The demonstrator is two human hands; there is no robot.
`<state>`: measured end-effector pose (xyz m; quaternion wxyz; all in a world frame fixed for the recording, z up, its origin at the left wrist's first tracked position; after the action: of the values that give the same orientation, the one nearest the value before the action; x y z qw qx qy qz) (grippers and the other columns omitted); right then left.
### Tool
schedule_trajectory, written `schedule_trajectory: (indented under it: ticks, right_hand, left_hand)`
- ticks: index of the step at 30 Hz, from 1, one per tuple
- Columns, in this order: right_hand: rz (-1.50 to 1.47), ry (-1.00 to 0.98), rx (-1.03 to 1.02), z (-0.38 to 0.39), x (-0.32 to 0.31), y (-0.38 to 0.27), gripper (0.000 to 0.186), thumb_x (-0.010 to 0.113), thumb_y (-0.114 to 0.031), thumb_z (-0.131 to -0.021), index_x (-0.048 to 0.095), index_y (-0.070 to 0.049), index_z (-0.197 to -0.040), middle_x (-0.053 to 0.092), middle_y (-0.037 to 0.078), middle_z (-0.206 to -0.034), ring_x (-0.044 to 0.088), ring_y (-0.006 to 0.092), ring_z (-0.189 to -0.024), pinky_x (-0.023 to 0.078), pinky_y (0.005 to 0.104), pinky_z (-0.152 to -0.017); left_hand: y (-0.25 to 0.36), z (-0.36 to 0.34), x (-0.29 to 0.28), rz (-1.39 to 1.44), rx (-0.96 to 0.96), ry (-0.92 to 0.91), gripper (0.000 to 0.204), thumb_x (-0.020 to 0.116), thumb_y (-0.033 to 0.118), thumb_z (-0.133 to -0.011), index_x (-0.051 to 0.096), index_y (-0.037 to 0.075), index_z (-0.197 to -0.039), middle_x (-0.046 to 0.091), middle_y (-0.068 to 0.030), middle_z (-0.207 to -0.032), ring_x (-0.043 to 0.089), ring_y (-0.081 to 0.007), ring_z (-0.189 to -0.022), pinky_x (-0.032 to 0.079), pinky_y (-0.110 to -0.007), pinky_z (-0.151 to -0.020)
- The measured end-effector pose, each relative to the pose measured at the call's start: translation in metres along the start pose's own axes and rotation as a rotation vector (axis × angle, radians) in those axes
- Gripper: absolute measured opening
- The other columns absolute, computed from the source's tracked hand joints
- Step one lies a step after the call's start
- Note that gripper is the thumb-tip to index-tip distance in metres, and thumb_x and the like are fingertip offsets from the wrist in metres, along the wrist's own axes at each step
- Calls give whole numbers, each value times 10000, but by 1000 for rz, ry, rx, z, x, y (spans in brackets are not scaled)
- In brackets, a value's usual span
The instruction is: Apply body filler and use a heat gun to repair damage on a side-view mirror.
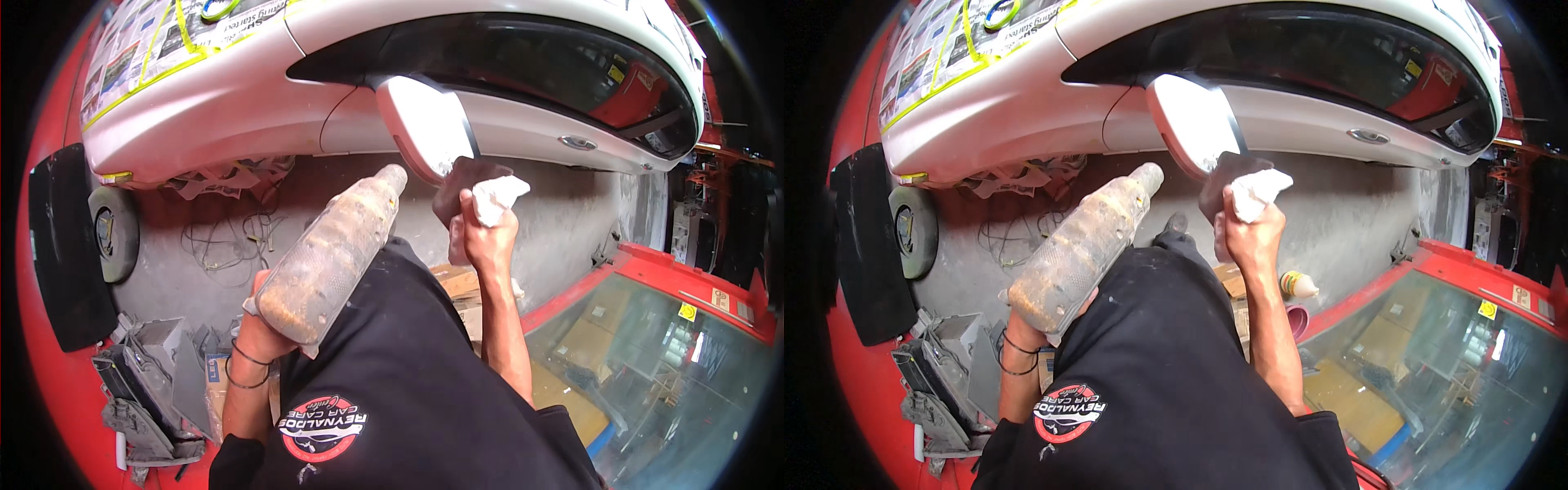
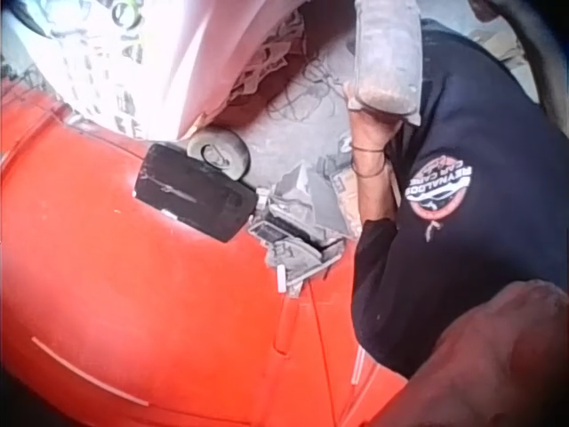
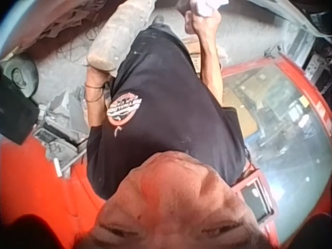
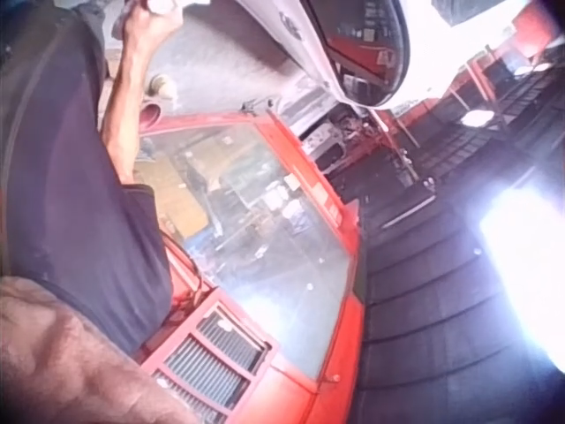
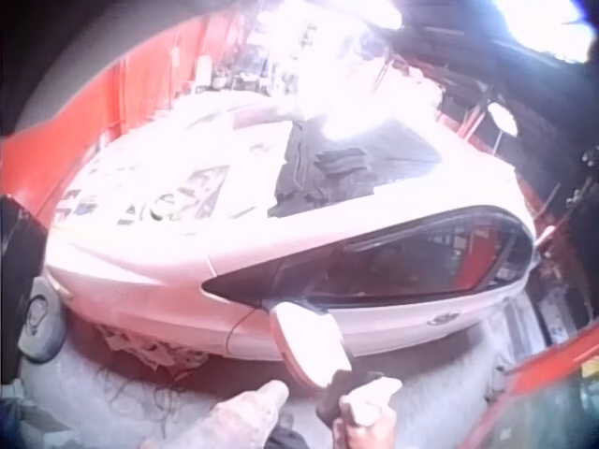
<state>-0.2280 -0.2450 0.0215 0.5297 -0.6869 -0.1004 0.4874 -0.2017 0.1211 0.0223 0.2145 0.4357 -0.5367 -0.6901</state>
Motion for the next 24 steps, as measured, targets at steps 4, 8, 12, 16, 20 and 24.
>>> schedule_trajectory:
  ticks: [4, 8, 12, 16, 20, 24]
  right_hand:
    - [3, -31, 4, -20, 29, 0, 285, 844, -244, -1044, 714, -17, -932, 720, 28, -797, 667, 106, -715, 537, 324, -648]
    - [97, -15, -114, -4, 11, -15, 264, 846, -240, -1029, 742, -2, -984, 745, 53, -832, 700, 128, -798, 572, 345, -744]
    - [88, -59, 85, -19, 24, -18, 225, 831, -217, -1030, 778, 1, -1038, 785, 76, -929, 719, 155, -886, 585, 357, -838]
    - [67, 20, -113, -3, 14, -19, 271, 850, -247, -1021, 746, 1, -984, 747, 50, -828, 697, 125, -801, 570, 344, -752]
    - [50, -77, 107, -17, 29, -8, 221, 841, -211, -1030, 793, 4, -1047, 790, 76, -904, 728, 148, -874, 590, 349, -841]
    - [41, 47, -157, 0, 8, -15, 232, 840, -203, -1032, 764, 13, -991, 750, 41, -819, 694, 127, -780, 576, 346, -730]
  left_hand:
    - [-7, -6, 0, 22, 19, -48, 376, 924, 77, -706, 793, 24, -1054, 817, -123, -976, 801, -299, -881, 621, -372, -801]
    - [-8, -9, -9, 56, 9, -38, 426, 944, 97, -660, 804, 45, -1059, 812, -126, -986, 779, -328, -893, 615, -402, -810]
    - [-44, 6, -4, -178, 16, -52, 545, 971, 134, -636, 814, 104, -1157, 803, -102, -1241, 710, -365, -1133, 561, -449, -983]
    - [-22, 3, -11, -365, 179, -42, 369, 928, 141, -910, 802, 65, -1248, 841, -79, -1192, 800, -247, -1098, 620, -386, -969]
    - [-37, -5, -3, -169, 60, -113, 363, 937, 154, -905, 804, 69, -1232, 839, -74, -1195, 792, -238, -1122, 613, -392, -993]
    - [-18, -8, -4, -309, 169, -30, 312, 925, 165, -927, 812, 56, -1197, 844, -67, -1145, 801, -237, -1071, 620, -393, -963]
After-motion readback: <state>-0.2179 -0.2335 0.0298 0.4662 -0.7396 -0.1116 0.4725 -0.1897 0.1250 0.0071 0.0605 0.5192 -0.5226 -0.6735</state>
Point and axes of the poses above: each hand's wrist, its own z-axis away from the middle knuckle, its own x-axis out of the palm, y = z × x, the point moved 9 cm from there along -z, towards the middle knuckle
